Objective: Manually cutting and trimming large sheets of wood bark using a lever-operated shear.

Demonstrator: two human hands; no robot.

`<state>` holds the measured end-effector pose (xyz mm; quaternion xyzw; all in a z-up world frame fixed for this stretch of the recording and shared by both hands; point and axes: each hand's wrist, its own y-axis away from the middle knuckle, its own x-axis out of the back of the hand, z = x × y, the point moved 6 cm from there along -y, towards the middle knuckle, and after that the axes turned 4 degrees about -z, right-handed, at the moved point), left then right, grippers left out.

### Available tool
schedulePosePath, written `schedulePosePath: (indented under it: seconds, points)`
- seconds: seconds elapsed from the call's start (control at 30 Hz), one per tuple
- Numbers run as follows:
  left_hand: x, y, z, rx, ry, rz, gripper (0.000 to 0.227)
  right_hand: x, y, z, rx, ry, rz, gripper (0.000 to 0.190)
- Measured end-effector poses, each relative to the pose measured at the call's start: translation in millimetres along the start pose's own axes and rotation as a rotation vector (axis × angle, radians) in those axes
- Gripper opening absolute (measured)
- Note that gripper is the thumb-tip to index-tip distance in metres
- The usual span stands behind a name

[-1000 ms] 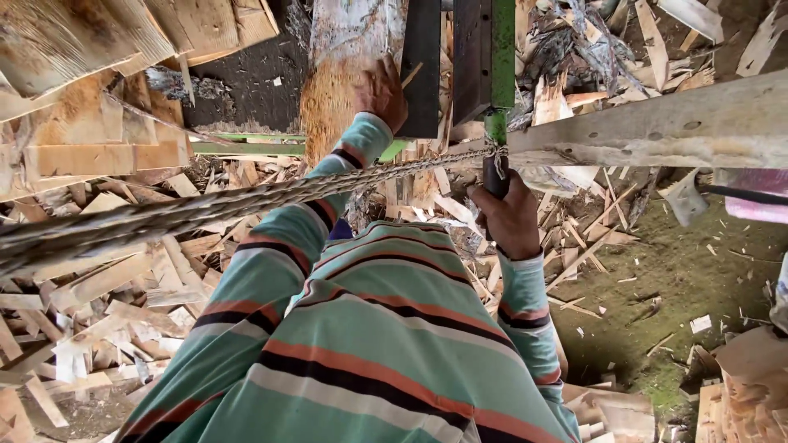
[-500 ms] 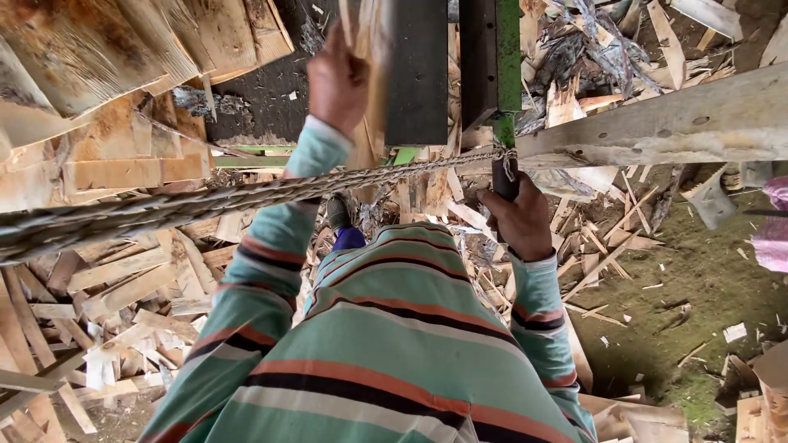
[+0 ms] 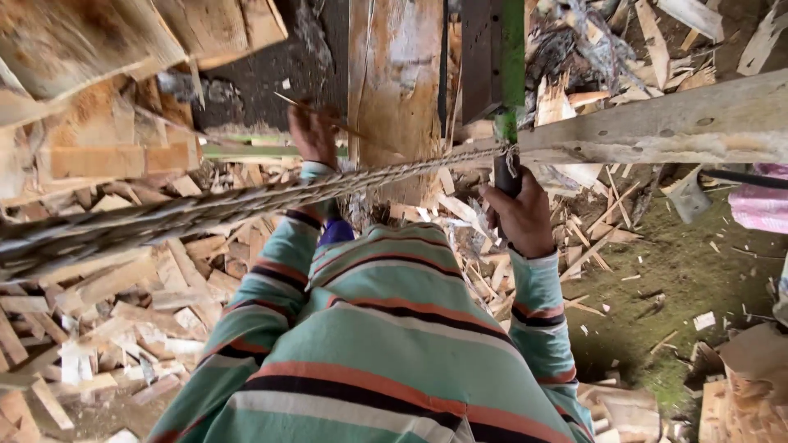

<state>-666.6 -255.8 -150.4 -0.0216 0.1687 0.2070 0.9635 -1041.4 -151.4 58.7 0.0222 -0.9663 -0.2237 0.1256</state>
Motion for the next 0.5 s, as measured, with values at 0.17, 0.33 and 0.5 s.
schedulePosePath:
  seconds: [0.17,0.33,0.5]
  points:
    - [53.8,12.9,108.6,0.041,-0.155,-0.037,0.050,-0.4,0.4,0.8,0.000,0.023,-0.004,0.036]
    - [60.3,44.9,136.2,-0.141,-0.835,-0.070,0.058,-2.3,3.0,-10.8,-0.009,0.042,0.002,0.042]
    - [49.5,53.5,4.1,-0.026,-0.964,-0.327,0.045,-5.7,7.4,-12.4,0.016,0.081,-0.004,0.057]
